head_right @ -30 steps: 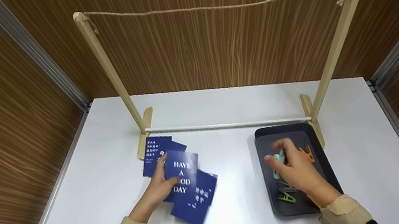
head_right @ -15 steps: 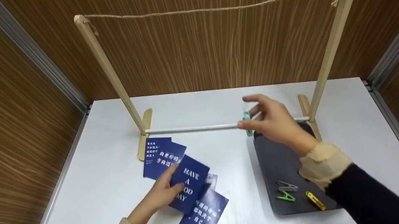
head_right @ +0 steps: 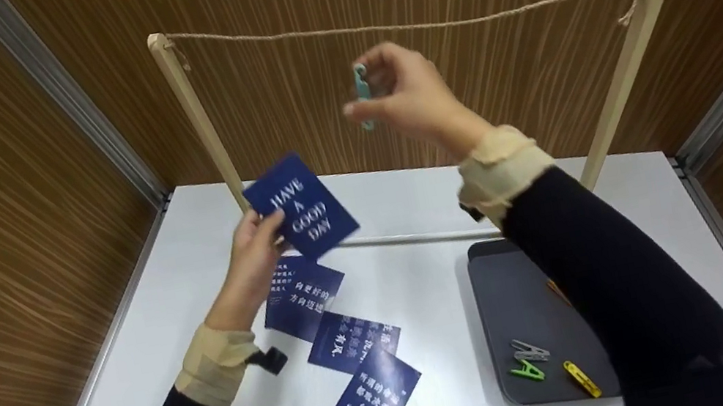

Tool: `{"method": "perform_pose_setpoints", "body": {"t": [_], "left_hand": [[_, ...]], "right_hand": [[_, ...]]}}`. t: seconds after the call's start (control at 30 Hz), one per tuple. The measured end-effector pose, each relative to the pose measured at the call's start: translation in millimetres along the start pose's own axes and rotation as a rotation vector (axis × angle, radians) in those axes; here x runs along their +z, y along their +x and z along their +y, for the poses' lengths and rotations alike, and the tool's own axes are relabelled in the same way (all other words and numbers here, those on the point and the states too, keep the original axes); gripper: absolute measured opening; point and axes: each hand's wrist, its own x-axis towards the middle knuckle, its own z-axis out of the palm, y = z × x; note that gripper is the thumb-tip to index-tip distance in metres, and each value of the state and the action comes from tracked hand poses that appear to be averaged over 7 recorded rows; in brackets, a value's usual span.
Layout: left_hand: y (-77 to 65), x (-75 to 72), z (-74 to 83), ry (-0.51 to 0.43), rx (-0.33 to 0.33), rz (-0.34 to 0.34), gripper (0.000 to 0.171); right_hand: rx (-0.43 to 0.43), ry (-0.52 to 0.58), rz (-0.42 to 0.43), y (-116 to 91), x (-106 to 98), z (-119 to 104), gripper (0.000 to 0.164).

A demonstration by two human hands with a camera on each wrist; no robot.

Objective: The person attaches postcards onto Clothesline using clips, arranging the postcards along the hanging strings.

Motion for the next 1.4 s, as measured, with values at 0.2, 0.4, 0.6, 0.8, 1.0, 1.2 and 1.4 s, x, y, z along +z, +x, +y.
{"method": "perform_pose_setpoints", "body": {"t": [0.2,0.4,0.6,0.8,1.0,1.2,1.4], "left_hand": [[24.6,17.3,34.1,-0.166,0.063,0.040,0.030],[42.4,37.0,57.6,-0.324,0.116,0.051,0.025],[46.0,47.6,63.3,-0.317,0.141,0.029,0.020],[46.9,45.7,60.9,-0.252,0.130,0.017,0.020],[46.1,44.2,64.5,-0.271,0.108,0.040,0.020],[46.0,46.2,68.5,-0.289,0.102,0.031,0.018],[47.3,43.5,69.0,-0.292,0.104,0.039,0.018]], "right_hand": [[-0.097,0.124,0.014,30.5,14.5,-29.9,0.043],[-0.218,0.388,0.131,57.4,29.7,-63.8,0.042],[-0.252,0.327,0.179,69.1,41.5,-81.2,0.040],[-0.192,0.290,0.206,68.4,53.7,-75.4,0.030],[-0.217,0.360,0.264,69.7,60.9,-73.3,0.025],[-0.212,0.319,0.242,68.7,60.4,-74.9,0.025],[-0.202,0.227,0.218,68.4,62.0,-71.2,0.023]]}}
